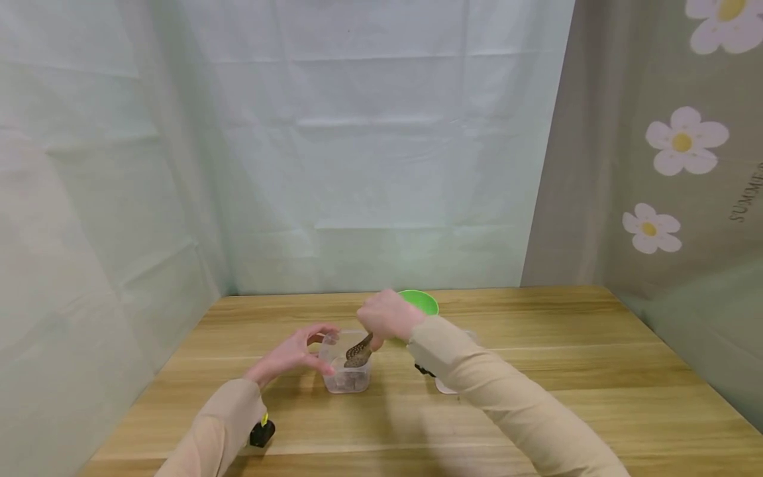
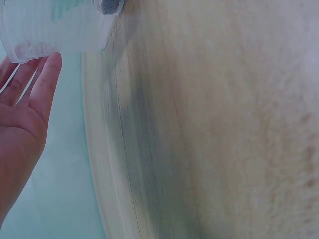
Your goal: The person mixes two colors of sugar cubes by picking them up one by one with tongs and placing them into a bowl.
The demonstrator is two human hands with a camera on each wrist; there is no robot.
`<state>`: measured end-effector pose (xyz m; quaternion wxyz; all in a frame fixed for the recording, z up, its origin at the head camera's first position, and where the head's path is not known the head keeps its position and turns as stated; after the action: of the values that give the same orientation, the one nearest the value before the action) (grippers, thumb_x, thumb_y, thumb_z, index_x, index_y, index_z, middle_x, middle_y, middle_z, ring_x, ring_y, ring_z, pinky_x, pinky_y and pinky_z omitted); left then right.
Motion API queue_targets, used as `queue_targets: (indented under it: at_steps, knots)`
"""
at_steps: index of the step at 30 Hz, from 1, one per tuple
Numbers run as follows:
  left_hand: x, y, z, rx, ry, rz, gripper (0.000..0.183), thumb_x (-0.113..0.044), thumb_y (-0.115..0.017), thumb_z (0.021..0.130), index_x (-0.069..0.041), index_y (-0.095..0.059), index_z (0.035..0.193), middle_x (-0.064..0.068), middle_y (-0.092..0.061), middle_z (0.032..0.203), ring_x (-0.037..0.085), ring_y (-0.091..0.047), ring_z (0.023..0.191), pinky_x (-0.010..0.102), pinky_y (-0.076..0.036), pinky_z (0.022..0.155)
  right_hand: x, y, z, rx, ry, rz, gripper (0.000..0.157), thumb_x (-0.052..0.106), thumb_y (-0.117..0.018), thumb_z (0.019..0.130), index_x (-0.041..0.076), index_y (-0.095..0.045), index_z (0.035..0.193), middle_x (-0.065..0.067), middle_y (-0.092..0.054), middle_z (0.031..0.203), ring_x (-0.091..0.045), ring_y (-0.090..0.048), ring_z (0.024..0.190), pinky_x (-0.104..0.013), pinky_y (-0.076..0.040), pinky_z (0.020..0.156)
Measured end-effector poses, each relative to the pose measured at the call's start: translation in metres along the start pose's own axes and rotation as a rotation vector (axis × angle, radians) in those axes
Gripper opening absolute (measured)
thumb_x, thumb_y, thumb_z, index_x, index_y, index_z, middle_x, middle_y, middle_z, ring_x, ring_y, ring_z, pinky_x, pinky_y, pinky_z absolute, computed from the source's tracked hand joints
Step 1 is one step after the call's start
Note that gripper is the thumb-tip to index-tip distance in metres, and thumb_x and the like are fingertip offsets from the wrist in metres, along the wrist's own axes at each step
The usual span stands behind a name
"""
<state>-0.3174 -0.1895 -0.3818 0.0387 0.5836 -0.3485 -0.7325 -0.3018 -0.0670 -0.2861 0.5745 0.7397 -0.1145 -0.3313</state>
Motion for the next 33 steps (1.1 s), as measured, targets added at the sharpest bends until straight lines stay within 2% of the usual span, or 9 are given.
queue_targets:
  at_steps: [5,8,12,18,22,25,27,33]
  knots:
    - [-0.002,0.000,0.000,0.001,-0.004,-0.001,0.070,-0.018,-0.079,0.069,-0.003,-0.044,0.128,0.011,-0.048,0.121,0.030,-0.040,0.112,0.046,-0.037,0.084,-0.001,0.000,-0.003,-0.026,0.005,-0.002,0.026,0.035,-0.075,0.069,0.018,-0.058,0.060,0.010,-0.048,0.054,-0.005,-0.037,0.050,-0.018,-0.037,0.046]
    - [-0.004,-0.001,0.000,0.008,-0.016,-0.006,0.070,-0.018,-0.079,0.069,-0.002,-0.044,0.128,0.014,-0.048,0.121,0.032,-0.040,0.111,0.048,-0.036,0.085,-0.005,0.000,-0.005,-0.035,0.011,0.039,0.030,0.036,-0.075,0.070,0.019,-0.055,0.055,0.011,-0.044,0.051,-0.005,-0.035,0.049,-0.019,-0.035,0.046]
    - [-0.005,-0.002,0.000,0.016,-0.009,-0.013,0.072,-0.019,-0.079,0.068,-0.001,-0.043,0.128,0.017,-0.047,0.123,0.032,-0.040,0.112,0.052,-0.033,0.087,-0.012,-0.001,-0.012,-0.048,0.036,0.152,0.039,0.036,-0.073,0.074,0.020,-0.048,0.048,0.012,-0.034,0.046,-0.005,-0.027,0.047,-0.019,-0.026,0.044]
    - [-0.003,-0.001,0.001,0.010,0.011,-0.010,0.075,-0.021,-0.080,0.065,-0.002,-0.043,0.128,0.012,-0.048,0.121,0.030,-0.041,0.111,0.050,-0.034,0.087,-0.026,-0.007,-0.022,-0.126,0.094,0.321,0.042,0.035,-0.071,0.077,0.020,-0.046,0.048,0.012,-0.027,0.045,-0.005,-0.020,0.045,-0.020,-0.019,0.043]
    - [-0.002,-0.001,0.000,0.013,0.003,-0.005,0.076,-0.021,-0.080,0.065,-0.002,-0.043,0.128,0.012,-0.048,0.121,0.030,-0.041,0.111,0.051,-0.034,0.087,-0.032,-0.012,-0.028,-0.188,0.140,0.426,0.031,0.032,-0.070,0.079,0.017,-0.057,0.055,0.012,-0.027,0.047,-0.004,-0.017,0.045,-0.020,-0.017,0.044]
    - [-0.002,-0.001,0.000,0.014,-0.006,-0.005,0.075,-0.021,-0.080,0.065,-0.002,-0.043,0.128,0.013,-0.048,0.122,0.030,-0.041,0.111,0.052,-0.033,0.087,-0.037,-0.016,-0.032,-0.214,0.147,0.477,0.015,0.030,-0.070,0.080,0.016,-0.072,0.074,0.015,-0.038,0.051,-0.001,-0.025,0.045,-0.018,-0.023,0.044]
    - [-0.001,-0.001,0.000,0.011,-0.010,-0.002,0.075,-0.022,-0.080,0.065,-0.003,-0.044,0.128,0.012,-0.048,0.121,0.030,-0.041,0.110,0.052,-0.034,0.087,-0.041,-0.018,-0.034,-0.222,0.140,0.501,0.016,0.031,-0.070,0.079,0.017,-0.074,0.084,0.016,-0.042,0.055,0.000,-0.032,0.047,-0.018,-0.028,0.046]
    - [0.001,-0.002,0.001,0.006,-0.009,0.002,0.075,-0.022,-0.080,0.065,-0.002,-0.044,0.128,0.011,-0.048,0.121,0.030,-0.041,0.111,0.051,-0.033,0.087,-0.052,-0.019,-0.045,-0.243,0.138,0.582,0.021,0.032,-0.068,0.080,0.012,-0.071,0.077,0.014,-0.038,0.050,-0.001,-0.029,0.046,-0.019,-0.025,0.044]
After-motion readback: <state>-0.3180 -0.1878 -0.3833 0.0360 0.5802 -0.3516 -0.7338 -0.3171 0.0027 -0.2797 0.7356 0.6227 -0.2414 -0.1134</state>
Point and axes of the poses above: each hand's wrist, its own z-axis towards the middle knuckle, its own y-axis out of the back of the hand, x = y × z, the point moved 8 cm from there along z, towards the middle knuckle
